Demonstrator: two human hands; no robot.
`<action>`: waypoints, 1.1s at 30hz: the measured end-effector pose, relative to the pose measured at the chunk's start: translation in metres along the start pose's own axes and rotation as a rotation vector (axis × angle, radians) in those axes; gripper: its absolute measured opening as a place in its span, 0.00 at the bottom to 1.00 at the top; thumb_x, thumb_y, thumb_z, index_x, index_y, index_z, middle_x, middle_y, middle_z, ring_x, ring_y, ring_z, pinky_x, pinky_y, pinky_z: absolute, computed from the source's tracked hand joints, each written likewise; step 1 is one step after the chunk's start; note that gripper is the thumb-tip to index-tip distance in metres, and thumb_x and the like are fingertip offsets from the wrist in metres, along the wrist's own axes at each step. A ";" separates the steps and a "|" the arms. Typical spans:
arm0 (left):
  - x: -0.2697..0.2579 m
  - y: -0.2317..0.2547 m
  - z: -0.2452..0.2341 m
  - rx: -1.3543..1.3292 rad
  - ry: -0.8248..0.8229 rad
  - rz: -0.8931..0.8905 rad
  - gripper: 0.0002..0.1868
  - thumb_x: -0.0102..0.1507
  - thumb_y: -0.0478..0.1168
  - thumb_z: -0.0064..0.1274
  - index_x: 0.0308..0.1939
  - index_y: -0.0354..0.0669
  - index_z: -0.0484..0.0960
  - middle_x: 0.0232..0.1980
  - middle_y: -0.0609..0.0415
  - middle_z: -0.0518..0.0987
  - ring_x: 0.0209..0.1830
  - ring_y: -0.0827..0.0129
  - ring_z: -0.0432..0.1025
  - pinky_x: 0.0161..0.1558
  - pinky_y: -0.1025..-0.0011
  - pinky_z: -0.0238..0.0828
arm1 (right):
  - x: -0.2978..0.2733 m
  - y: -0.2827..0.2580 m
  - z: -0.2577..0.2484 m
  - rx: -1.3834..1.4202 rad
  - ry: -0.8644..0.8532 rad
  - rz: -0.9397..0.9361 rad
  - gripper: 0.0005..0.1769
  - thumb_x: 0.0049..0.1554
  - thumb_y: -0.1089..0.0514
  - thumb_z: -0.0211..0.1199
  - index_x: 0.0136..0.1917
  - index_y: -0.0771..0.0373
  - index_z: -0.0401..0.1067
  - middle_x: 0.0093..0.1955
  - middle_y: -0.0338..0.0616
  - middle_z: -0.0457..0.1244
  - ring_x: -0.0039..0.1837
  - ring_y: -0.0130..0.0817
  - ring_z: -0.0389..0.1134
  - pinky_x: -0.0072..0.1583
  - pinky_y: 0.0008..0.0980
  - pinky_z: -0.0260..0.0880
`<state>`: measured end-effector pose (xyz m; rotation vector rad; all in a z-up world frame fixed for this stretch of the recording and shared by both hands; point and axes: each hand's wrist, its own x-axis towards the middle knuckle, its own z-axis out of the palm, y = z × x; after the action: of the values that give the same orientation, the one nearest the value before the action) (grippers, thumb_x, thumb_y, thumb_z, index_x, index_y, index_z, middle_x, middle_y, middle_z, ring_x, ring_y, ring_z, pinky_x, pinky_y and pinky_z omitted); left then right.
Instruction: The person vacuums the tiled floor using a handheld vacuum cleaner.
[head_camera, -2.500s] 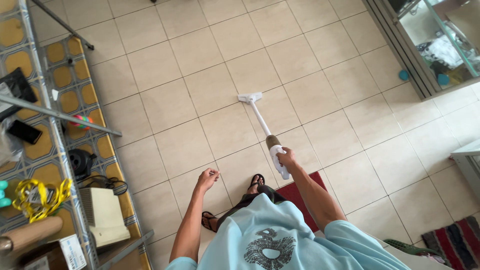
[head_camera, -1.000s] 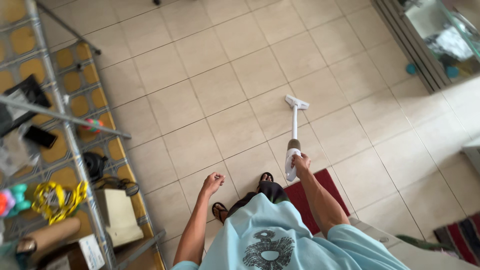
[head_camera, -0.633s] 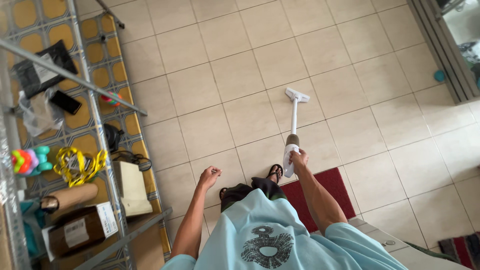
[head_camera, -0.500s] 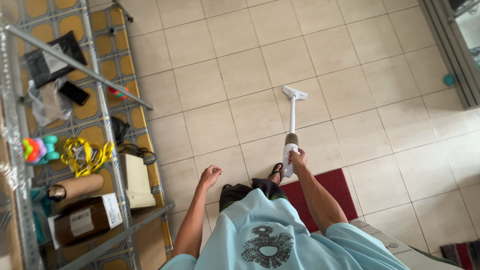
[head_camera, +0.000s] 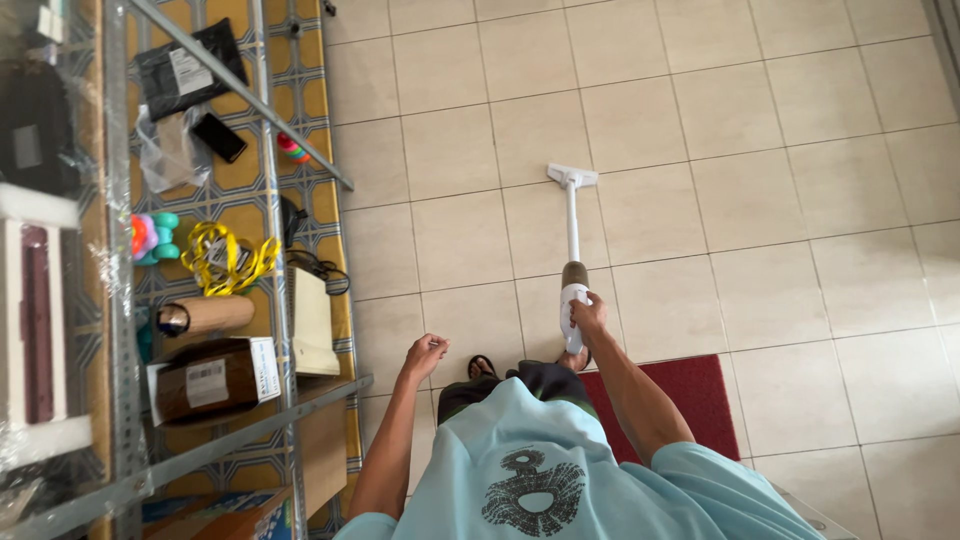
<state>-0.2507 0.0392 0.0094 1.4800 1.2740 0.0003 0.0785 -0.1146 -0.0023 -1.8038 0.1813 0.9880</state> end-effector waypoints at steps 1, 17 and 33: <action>-0.001 -0.003 -0.004 -0.018 0.011 0.009 0.18 0.63 0.50 0.60 0.41 0.37 0.82 0.35 0.53 0.85 0.33 0.72 0.77 0.40 0.72 0.75 | -0.002 0.002 0.008 0.001 -0.030 -0.022 0.39 0.55 0.67 0.62 0.78 0.68 0.53 0.34 0.43 0.63 0.31 0.27 0.61 0.30 0.30 0.62; -0.020 -0.051 -0.048 -0.085 0.089 0.044 0.18 0.62 0.50 0.60 0.41 0.36 0.82 0.34 0.52 0.85 0.33 0.72 0.78 0.40 0.73 0.75 | -0.042 0.045 0.091 -0.203 -0.223 -0.065 0.38 0.55 0.66 0.62 0.77 0.67 0.56 0.33 0.43 0.63 0.29 0.30 0.61 0.29 0.32 0.61; -0.045 -0.079 -0.040 -0.163 0.123 -0.004 0.18 0.63 0.50 0.59 0.41 0.36 0.82 0.33 0.54 0.84 0.31 0.73 0.76 0.36 0.73 0.73 | -0.067 0.062 0.121 -0.515 -0.371 -0.126 0.37 0.53 0.64 0.65 0.75 0.64 0.62 0.36 0.48 0.67 0.30 0.32 0.65 0.30 0.35 0.65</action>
<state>-0.3475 0.0206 -0.0042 1.3532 1.3431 0.1909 -0.0634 -0.0637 -0.0164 -2.0099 -0.4498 1.3402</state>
